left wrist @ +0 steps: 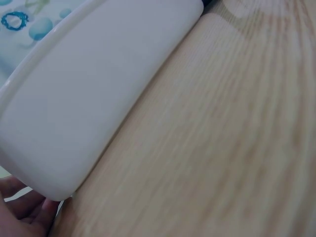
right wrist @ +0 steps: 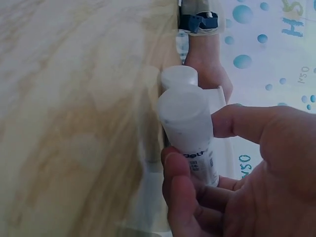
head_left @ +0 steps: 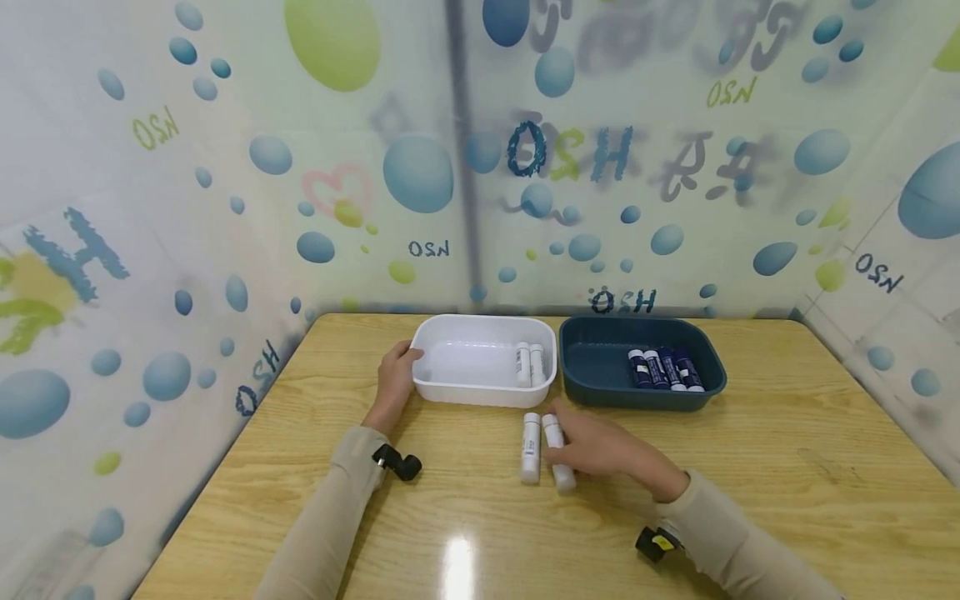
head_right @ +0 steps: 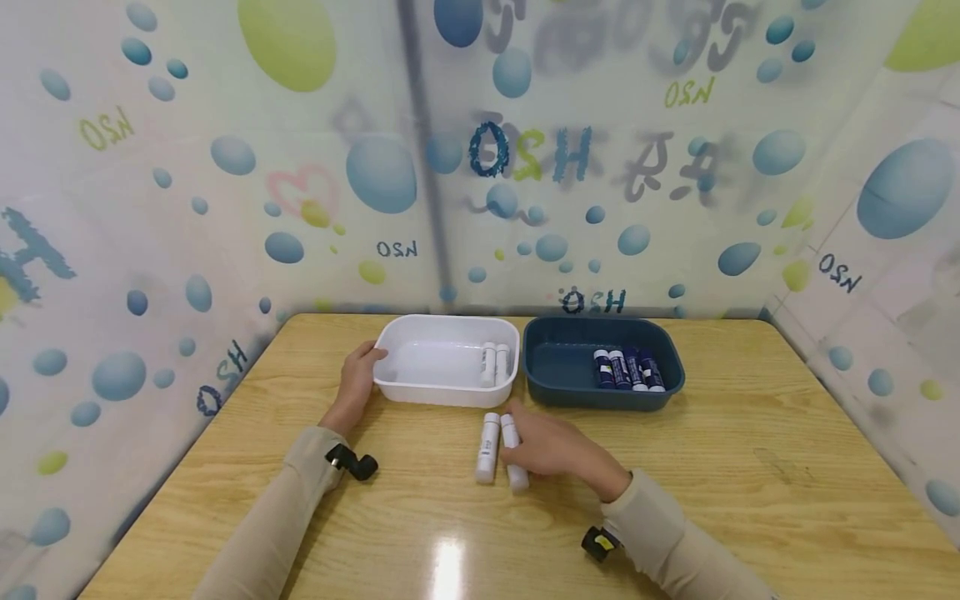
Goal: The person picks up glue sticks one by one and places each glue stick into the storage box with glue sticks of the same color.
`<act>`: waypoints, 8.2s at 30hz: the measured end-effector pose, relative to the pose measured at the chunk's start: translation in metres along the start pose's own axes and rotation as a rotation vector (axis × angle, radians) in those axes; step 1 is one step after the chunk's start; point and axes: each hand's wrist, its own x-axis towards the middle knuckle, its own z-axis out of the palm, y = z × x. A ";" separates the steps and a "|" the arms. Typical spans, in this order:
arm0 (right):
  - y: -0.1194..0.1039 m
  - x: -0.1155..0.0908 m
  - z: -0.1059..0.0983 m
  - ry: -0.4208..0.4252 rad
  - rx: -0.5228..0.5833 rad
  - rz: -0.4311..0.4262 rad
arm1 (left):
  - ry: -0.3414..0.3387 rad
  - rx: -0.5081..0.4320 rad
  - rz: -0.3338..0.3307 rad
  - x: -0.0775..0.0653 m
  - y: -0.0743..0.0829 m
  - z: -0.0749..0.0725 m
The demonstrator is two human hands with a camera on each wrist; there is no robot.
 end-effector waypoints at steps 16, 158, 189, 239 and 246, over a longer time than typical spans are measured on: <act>-0.007 -0.005 -0.017 -0.015 0.077 0.045 | -0.001 0.020 -0.001 0.001 -0.001 0.000; -0.059 0.034 -0.064 -0.072 0.137 -0.201 | 0.038 0.009 0.028 0.001 0.000 0.001; -0.073 0.099 -0.113 0.036 0.015 -0.080 | 0.011 -0.001 0.027 0.001 -0.001 0.000; -0.055 0.172 -0.045 -0.056 -0.200 0.236 | 0.050 0.020 0.045 0.003 -0.002 0.002; -0.052 0.174 -0.043 -0.030 -0.258 0.204 | 0.052 0.031 0.043 0.004 -0.002 0.000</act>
